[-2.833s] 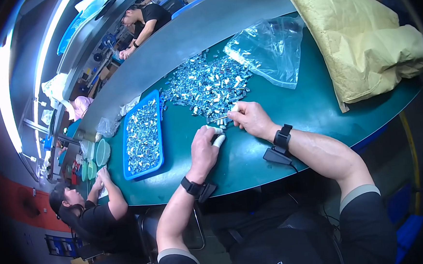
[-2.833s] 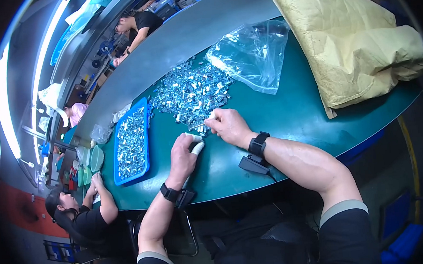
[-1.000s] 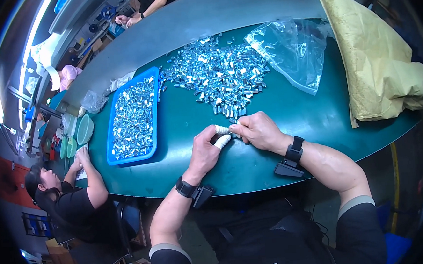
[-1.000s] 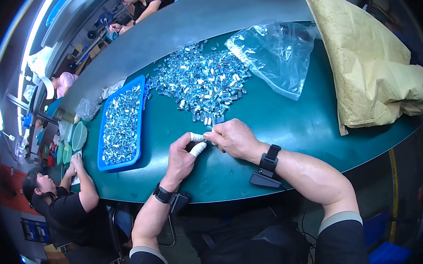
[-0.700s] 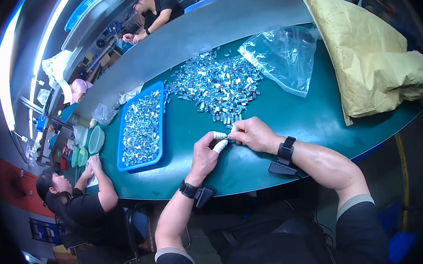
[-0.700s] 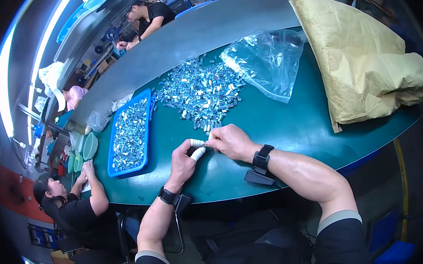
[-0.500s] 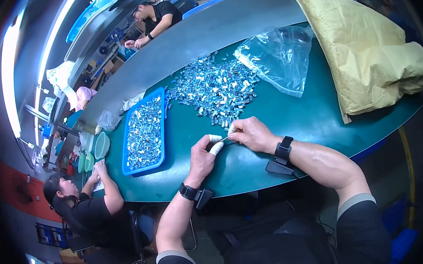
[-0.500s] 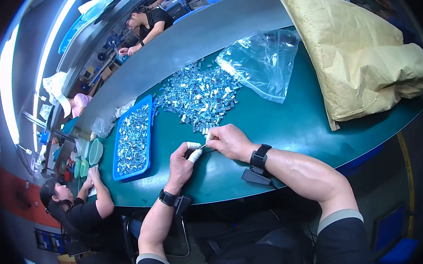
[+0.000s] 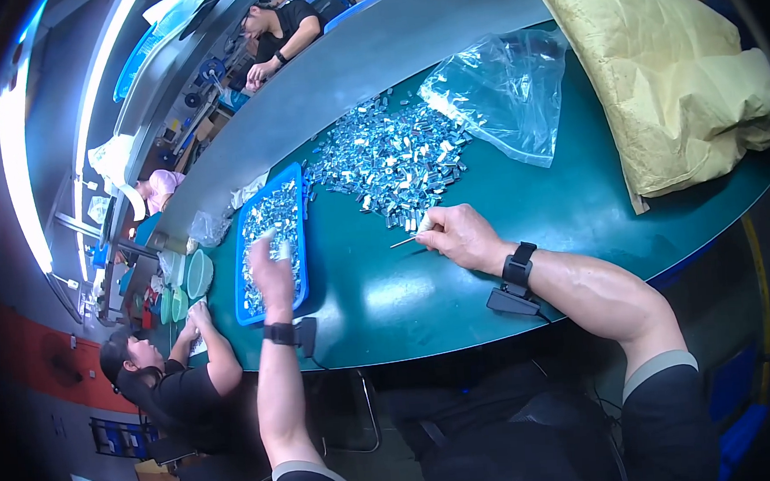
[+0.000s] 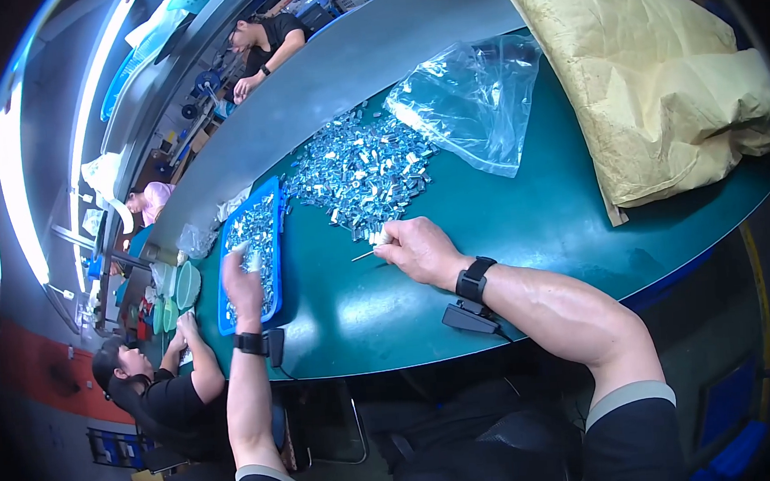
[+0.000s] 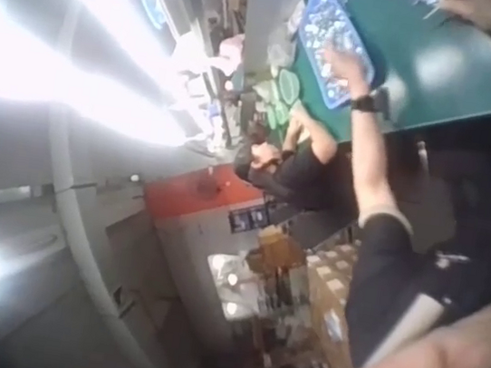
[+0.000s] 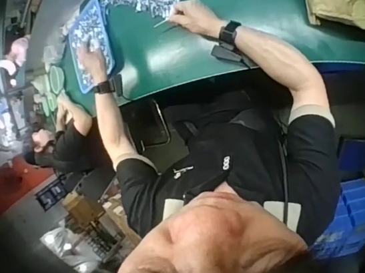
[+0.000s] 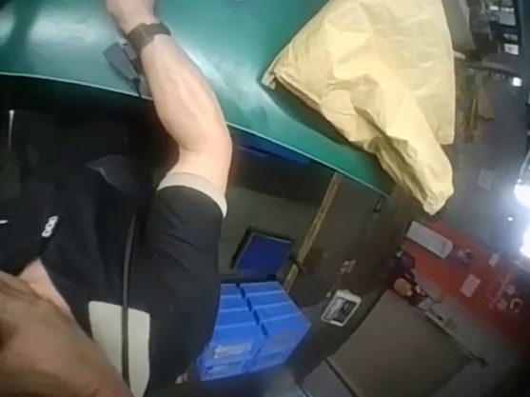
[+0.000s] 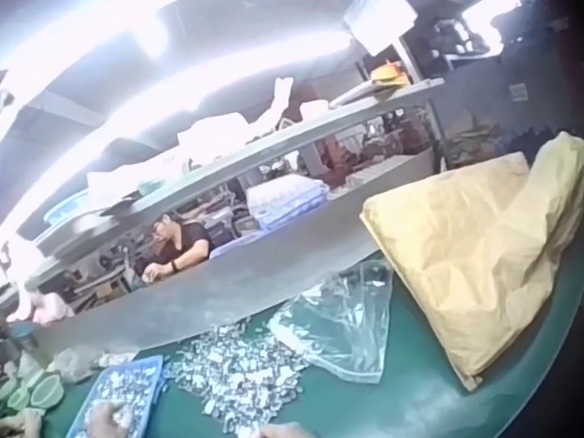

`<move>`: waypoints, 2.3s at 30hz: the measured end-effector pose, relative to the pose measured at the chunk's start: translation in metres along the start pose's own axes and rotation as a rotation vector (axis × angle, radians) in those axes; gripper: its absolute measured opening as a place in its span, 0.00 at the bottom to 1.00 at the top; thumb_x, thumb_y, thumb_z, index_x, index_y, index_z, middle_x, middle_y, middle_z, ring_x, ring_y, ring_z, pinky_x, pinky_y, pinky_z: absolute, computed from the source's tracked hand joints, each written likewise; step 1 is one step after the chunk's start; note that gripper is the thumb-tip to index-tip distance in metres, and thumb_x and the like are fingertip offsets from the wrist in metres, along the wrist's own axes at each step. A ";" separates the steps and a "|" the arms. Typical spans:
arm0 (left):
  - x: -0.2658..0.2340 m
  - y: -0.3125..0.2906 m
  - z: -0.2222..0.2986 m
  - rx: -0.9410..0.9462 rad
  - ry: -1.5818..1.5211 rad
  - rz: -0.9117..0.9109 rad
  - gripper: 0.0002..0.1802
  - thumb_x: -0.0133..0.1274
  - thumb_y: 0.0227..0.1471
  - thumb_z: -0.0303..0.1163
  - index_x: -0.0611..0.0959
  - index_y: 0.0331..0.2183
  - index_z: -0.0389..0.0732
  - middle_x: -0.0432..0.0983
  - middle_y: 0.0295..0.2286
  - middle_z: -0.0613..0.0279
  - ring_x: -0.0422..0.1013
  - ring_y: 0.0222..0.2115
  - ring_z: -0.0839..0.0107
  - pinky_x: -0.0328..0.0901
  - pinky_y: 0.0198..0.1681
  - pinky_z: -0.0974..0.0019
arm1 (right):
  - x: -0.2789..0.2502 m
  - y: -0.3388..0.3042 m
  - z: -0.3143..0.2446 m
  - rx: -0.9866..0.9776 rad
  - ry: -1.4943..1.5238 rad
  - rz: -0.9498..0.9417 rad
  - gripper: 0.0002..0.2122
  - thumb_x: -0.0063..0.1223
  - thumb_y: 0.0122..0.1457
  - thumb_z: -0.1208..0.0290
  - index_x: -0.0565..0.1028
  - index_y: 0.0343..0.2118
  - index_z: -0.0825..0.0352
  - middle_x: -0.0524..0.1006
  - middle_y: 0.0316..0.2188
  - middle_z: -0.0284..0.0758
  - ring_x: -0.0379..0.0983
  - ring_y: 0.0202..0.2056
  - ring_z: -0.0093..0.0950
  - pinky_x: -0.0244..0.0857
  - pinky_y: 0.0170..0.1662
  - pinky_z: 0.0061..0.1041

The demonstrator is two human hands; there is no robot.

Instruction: The person picks up a metal rod and a small metal component, slides the component onto the rod, and places the assembly into a blue tray.

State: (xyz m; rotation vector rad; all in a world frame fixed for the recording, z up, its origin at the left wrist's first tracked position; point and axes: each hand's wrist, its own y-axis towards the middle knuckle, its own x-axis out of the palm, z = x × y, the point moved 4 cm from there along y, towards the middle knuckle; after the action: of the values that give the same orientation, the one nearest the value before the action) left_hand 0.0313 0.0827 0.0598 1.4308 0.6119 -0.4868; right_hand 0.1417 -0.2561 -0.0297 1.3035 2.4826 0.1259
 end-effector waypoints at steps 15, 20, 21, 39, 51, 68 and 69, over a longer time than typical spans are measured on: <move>0.097 -0.003 0.109 -0.213 -0.397 -0.542 0.13 0.63 0.55 0.25 0.84 0.43 0.37 0.81 0.29 0.62 0.77 0.30 0.73 0.71 0.36 0.67 | -0.003 -0.001 0.001 0.052 0.075 -0.017 0.09 0.61 0.63 0.69 0.80 0.30 0.70 0.80 0.22 0.31 0.73 0.24 0.17 0.65 0.27 0.22; 0.082 -0.026 0.115 -0.454 -0.883 -0.484 0.12 0.62 0.56 0.23 0.83 0.44 0.36 0.82 0.35 0.64 0.76 0.34 0.76 0.71 0.40 0.71 | -0.006 0.000 0.005 0.032 0.112 0.049 0.09 0.62 0.61 0.68 0.80 0.30 0.69 0.80 0.21 0.34 0.75 0.23 0.23 0.66 0.28 0.27; 0.077 -0.031 0.120 -0.457 -0.885 -0.490 0.12 0.62 0.56 0.23 0.83 0.44 0.36 0.82 0.35 0.64 0.76 0.34 0.76 0.71 0.40 0.71 | -0.006 0.000 0.007 0.016 0.130 0.084 0.09 0.62 0.60 0.67 0.80 0.29 0.69 0.80 0.21 0.36 0.76 0.22 0.25 0.67 0.28 0.29; 0.064 -0.070 0.154 -0.585 -1.256 -0.654 0.09 0.60 0.59 0.22 0.84 0.43 0.37 0.82 0.36 0.67 0.76 0.35 0.80 0.71 0.41 0.73 | 0.003 -0.001 0.003 0.107 0.084 -0.158 0.12 0.56 0.67 0.66 0.80 0.29 0.70 0.80 0.22 0.30 0.73 0.23 0.16 0.66 0.27 0.21; 0.070 -0.072 0.151 -0.578 -1.265 -0.659 0.08 0.59 0.60 0.22 0.84 0.43 0.35 0.82 0.35 0.64 0.76 0.34 0.78 0.71 0.41 0.72 | 0.002 0.000 -0.008 0.080 -0.123 -0.138 0.16 0.56 0.66 0.61 0.79 0.25 0.68 0.78 0.16 0.31 0.73 0.19 0.22 0.64 0.25 0.27; 0.001 -0.031 -0.043 -0.432 -0.450 -0.227 0.11 0.60 0.57 0.23 0.85 0.44 0.38 0.83 0.37 0.61 0.77 0.35 0.71 0.71 0.40 0.68 | -0.007 0.005 0.004 0.009 0.128 0.076 0.11 0.58 0.65 0.68 0.79 0.28 0.69 0.80 0.21 0.30 0.72 0.22 0.17 0.65 0.25 0.22; -0.008 -0.024 -0.046 -0.334 -0.191 -0.173 0.13 0.61 0.57 0.24 0.85 0.45 0.38 0.82 0.37 0.60 0.77 0.35 0.69 0.71 0.41 0.66 | -0.007 0.004 0.004 0.008 0.119 0.068 0.11 0.58 0.65 0.68 0.79 0.28 0.69 0.80 0.21 0.30 0.72 0.22 0.17 0.65 0.25 0.22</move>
State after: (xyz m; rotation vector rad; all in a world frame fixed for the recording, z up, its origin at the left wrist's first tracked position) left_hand 0.0055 0.1260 0.0453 1.0077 0.6320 -0.6190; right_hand 0.1501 -0.2598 -0.0304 1.4238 2.5394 0.2161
